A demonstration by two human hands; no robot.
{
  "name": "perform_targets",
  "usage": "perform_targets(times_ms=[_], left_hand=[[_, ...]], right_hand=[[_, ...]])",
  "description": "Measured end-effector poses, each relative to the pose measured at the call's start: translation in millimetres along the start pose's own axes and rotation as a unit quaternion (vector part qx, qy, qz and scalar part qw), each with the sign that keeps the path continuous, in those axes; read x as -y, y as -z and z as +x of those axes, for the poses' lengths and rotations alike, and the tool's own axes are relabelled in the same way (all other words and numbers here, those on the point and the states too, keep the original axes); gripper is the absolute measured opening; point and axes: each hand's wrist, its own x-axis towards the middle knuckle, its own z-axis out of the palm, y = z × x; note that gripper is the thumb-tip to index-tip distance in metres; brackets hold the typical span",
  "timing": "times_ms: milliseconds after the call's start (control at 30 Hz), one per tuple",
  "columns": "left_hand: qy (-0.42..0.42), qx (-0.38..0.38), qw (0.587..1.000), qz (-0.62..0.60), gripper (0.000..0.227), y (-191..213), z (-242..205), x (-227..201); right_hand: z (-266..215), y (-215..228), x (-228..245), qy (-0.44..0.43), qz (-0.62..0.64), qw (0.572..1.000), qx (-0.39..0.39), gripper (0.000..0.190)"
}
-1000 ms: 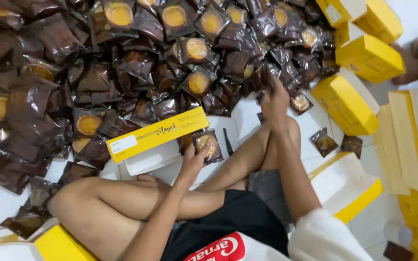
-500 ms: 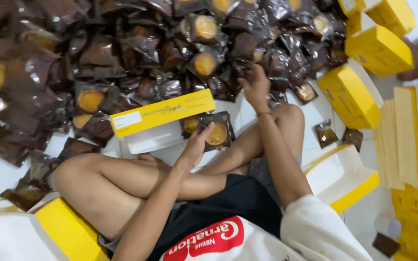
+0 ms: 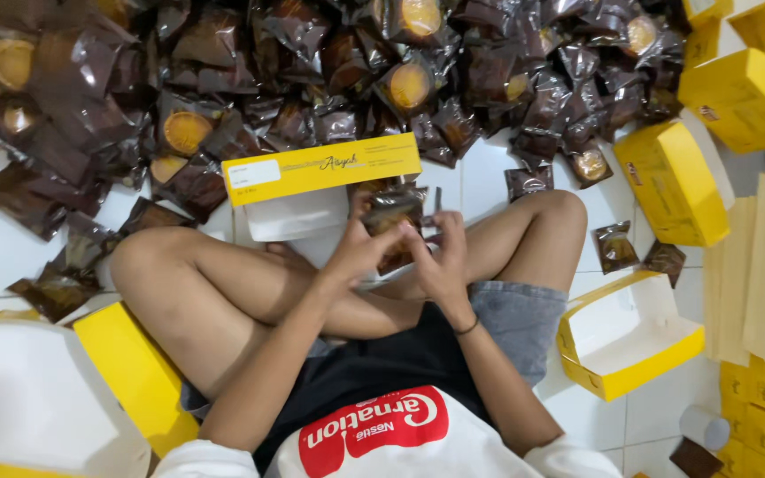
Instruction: The person sits on the floor and packs individually wrapped snacks into yellow boxes. They repeatedly pick up snacks from a large pile, place them into a box, close the box, and set it aside.
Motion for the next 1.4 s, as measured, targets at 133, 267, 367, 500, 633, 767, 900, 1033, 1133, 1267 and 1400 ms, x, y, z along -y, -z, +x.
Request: perform_targets(times_ms=[133,267,367,500,633,767,900,1033,1133,1267,1400], left_hand=[[-0.015,-0.014,0.997,-0.074,0.075,35,4,-11],[0.002,0.059,0.993,-0.104,0.055,50,-7,-37],[-0.007,0.058,0.996,-0.061,0.064,40,-13,-55],[-0.034,0.108,0.993,-0.019,0.081,28,-24,-78],[-0.004,0.145,0.989,0.001,0.084,39,-22,-80],[-0.022,0.139,0.990,0.017,0.077,50,-16,-68],[0.002,0.154,0.985,0.073,0.086,43,-26,-97],[-0.031,0.177,0.980,0.084,0.077,59,-13,-73],[-0.056,0.190,0.967,0.162,0.081,66,0,-63],[0.017,-0.016,0.985,0.171,0.062,86,25,-48],[0.118,-0.134,0.964,0.198,0.068,69,29,-63]], right_hand=[[6,-38,10,-0.051,0.072,0.994,0.069,0.025],[5,-46,28,-0.053,0.152,0.985,0.058,0.019],[2,-51,21,-0.056,0.178,0.981,0.052,0.017],[0,-56,24,-0.028,0.193,0.980,0.029,0.009],[1,-60,-4,-0.027,0.240,0.970,0.026,0.008],[1,-55,-14,-0.028,0.268,0.961,0.062,0.011],[3,-53,-1,-0.007,0.285,0.957,0.053,0.011],[1,-57,-2,-0.021,0.284,0.958,0.040,0.011],[0,-65,-1,-0.031,0.259,0.965,0.020,0.010],[3,-63,-8,-0.052,0.133,0.988,-0.058,0.022],[22,-56,19,-0.149,0.077,0.985,-0.037,0.077]])
